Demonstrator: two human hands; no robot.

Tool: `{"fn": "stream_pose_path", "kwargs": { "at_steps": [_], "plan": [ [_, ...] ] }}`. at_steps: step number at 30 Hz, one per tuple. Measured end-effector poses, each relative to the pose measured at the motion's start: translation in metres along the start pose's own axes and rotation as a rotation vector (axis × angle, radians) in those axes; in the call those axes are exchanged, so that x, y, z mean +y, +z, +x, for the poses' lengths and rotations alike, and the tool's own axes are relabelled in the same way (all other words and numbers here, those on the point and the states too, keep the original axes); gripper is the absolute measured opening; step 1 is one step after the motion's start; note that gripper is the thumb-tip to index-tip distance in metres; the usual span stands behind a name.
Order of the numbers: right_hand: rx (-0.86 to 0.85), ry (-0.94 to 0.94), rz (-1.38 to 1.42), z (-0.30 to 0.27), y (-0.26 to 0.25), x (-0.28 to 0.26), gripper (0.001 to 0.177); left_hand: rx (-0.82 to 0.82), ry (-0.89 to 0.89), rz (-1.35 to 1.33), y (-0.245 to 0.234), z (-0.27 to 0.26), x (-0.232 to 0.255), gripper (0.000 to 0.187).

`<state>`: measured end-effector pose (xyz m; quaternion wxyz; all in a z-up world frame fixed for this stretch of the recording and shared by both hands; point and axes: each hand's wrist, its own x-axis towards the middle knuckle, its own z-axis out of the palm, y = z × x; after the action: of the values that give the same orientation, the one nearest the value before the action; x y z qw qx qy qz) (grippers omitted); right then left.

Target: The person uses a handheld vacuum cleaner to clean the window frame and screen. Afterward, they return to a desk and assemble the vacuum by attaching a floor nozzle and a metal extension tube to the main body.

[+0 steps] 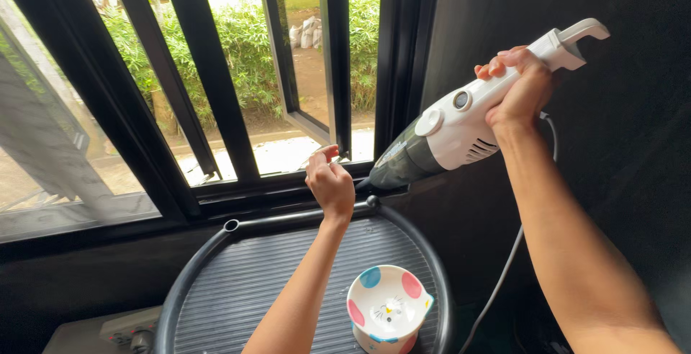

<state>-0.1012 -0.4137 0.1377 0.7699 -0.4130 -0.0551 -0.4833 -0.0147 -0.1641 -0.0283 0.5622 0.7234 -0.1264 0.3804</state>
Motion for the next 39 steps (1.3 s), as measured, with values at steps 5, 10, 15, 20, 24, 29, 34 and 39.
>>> {"fn": "stream_pose_path", "kwargs": {
  "at_steps": [5,10,15,20,24,29,34,39],
  "plan": [
    [-0.061,-0.073,-0.051,0.007,-0.007,-0.015,0.013,-0.043,0.0,0.003,0.012,-0.011,0.009,0.031],
    [-0.097,-0.07,-0.082,0.017,-0.016,-0.019,0.013,-0.044,-0.022,0.004,0.011,-0.007,0.01,0.03],
    [-0.092,0.025,0.074,0.021,-0.02,0.002,0.013,-0.037,-0.035,0.026,0.005,-0.004,0.006,0.029],
    [-0.17,0.071,0.118,0.017,0.012,0.034,0.01,-0.012,-0.003,0.077,-0.012,0.007,-0.006,0.027],
    [-0.155,0.118,0.132,0.006,0.044,0.053,0.009,0.006,-0.032,0.119,-0.033,0.02,-0.018,0.031],
    [-0.216,0.15,0.147,-0.005,0.085,0.075,0.011,0.058,-0.027,0.177,-0.065,0.037,-0.037,0.032],
    [-0.153,0.232,0.238,-0.024,0.12,0.105,0.011,0.09,-0.049,0.215,-0.098,0.055,-0.056,0.031],
    [-0.134,0.296,0.32,-0.048,0.168,0.149,0.01,0.16,-0.054,0.235,-0.141,0.075,-0.077,0.028]
  ]
}}
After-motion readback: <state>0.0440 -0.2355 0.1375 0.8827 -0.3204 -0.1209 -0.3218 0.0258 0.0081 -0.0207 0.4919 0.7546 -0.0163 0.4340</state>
